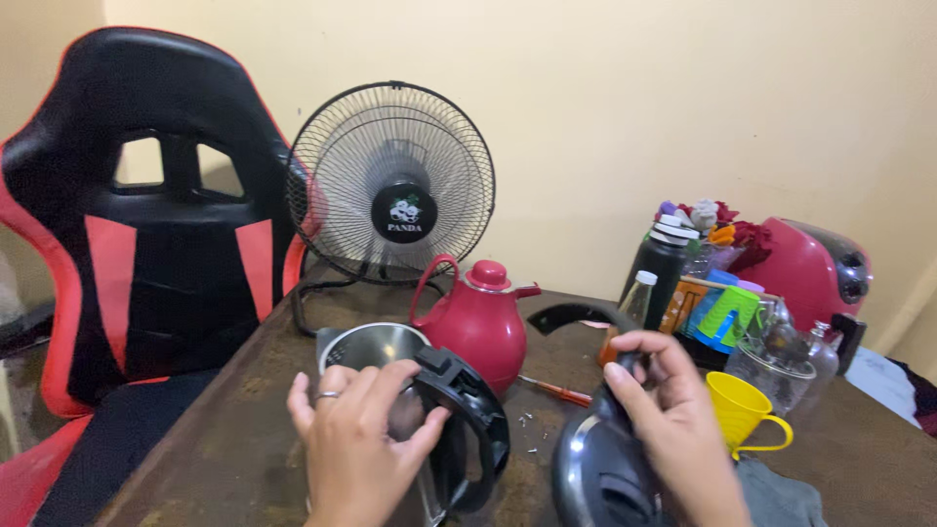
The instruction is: The person wipes a red thermos with a cloth, then disassembles a stainless steel electric kettle, removing its handle and outer shell and using a screwdriver to unscrew its internal components on the table.
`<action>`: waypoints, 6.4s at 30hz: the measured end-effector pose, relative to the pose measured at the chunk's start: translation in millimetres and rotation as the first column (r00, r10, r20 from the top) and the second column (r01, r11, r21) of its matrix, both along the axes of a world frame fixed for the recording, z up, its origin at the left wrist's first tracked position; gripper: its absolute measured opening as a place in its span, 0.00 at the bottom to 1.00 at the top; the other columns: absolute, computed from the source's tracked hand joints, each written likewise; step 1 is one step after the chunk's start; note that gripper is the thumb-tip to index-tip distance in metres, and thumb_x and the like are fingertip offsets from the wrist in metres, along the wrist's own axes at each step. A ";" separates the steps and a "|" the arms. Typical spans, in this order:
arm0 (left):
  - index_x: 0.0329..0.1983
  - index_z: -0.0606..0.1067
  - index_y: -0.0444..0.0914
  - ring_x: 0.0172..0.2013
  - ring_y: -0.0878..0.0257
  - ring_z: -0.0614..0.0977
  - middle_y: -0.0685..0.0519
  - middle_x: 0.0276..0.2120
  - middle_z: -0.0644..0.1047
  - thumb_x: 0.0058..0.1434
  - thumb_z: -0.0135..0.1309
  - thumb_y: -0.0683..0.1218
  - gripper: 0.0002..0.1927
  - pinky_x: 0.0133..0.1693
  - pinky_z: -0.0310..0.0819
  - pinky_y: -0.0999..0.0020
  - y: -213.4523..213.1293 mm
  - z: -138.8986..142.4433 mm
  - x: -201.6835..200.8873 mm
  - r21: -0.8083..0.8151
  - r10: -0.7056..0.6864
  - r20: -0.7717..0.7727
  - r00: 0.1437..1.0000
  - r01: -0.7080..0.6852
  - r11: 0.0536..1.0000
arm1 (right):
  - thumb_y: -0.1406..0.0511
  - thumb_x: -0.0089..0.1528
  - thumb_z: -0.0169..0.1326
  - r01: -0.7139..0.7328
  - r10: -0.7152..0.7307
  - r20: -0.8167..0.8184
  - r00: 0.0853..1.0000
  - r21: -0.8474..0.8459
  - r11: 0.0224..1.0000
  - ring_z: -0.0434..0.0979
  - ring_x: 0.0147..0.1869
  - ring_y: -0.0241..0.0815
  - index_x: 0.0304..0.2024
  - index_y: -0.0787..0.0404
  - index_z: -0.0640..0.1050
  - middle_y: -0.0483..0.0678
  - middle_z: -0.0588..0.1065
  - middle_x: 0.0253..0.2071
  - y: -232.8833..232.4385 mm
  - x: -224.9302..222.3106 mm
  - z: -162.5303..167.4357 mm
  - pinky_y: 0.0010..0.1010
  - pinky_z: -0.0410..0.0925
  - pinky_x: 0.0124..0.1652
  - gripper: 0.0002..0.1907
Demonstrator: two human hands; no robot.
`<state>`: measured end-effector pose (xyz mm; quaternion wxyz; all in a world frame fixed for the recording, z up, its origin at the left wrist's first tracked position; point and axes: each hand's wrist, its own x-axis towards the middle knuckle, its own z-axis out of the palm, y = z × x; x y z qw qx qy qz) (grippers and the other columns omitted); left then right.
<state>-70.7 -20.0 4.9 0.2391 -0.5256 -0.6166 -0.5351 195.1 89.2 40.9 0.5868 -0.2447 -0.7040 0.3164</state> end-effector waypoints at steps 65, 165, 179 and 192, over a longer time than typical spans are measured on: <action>0.26 0.76 0.35 0.40 0.56 0.76 0.50 0.30 0.77 0.37 0.71 0.47 0.18 0.41 0.72 0.60 0.6 -14.1 -83.2 -0.012 -0.349 0.207 0.914 0.359 0.933 | 0.73 0.62 0.59 0.221 -0.300 -0.266 0.916 -0.290 0.931 0.80 0.49 0.40 0.61 0.60 0.65 0.51 0.78 0.49 90.7 128.9 -45.1 0.37 0.75 0.44 0.27; 0.25 0.82 0.35 0.41 0.48 0.82 0.41 0.32 0.80 0.33 0.72 0.62 0.27 0.44 0.75 0.52 -17.6 32.3 -45.8 -0.523 0.133 0.010 0.991 -0.108 0.846 | 0.51 0.50 0.70 -0.078 0.079 0.816 0.573 -0.042 0.996 0.75 0.56 0.63 0.78 0.53 0.46 0.56 0.68 0.57 -72.5 -96.9 -94.2 0.47 0.70 0.52 0.64; 0.52 0.78 0.40 0.50 0.40 0.78 0.44 0.45 0.81 0.34 0.71 0.57 0.39 0.54 0.54 0.29 -6.2 20.1 -38.3 -0.213 0.014 -0.185 0.983 -0.055 0.975 | 0.51 0.55 0.62 0.051 -0.057 0.623 0.780 0.028 0.998 0.82 0.35 0.50 0.63 0.56 0.70 0.50 0.77 0.42 -75.9 -96.6 -100.5 0.42 0.74 0.36 0.37; 0.65 0.64 0.43 0.45 0.47 0.82 0.43 0.40 0.79 0.36 0.69 0.44 0.49 0.47 0.74 0.58 8.4 24.0 -49.9 -0.276 -0.237 0.265 0.935 0.309 0.910 | 0.45 0.50 0.69 -0.041 -0.077 0.629 0.774 0.171 0.984 0.84 0.33 0.49 0.58 0.64 0.71 0.54 0.77 0.45 -65.5 -97.7 -111.6 0.39 0.76 0.34 0.44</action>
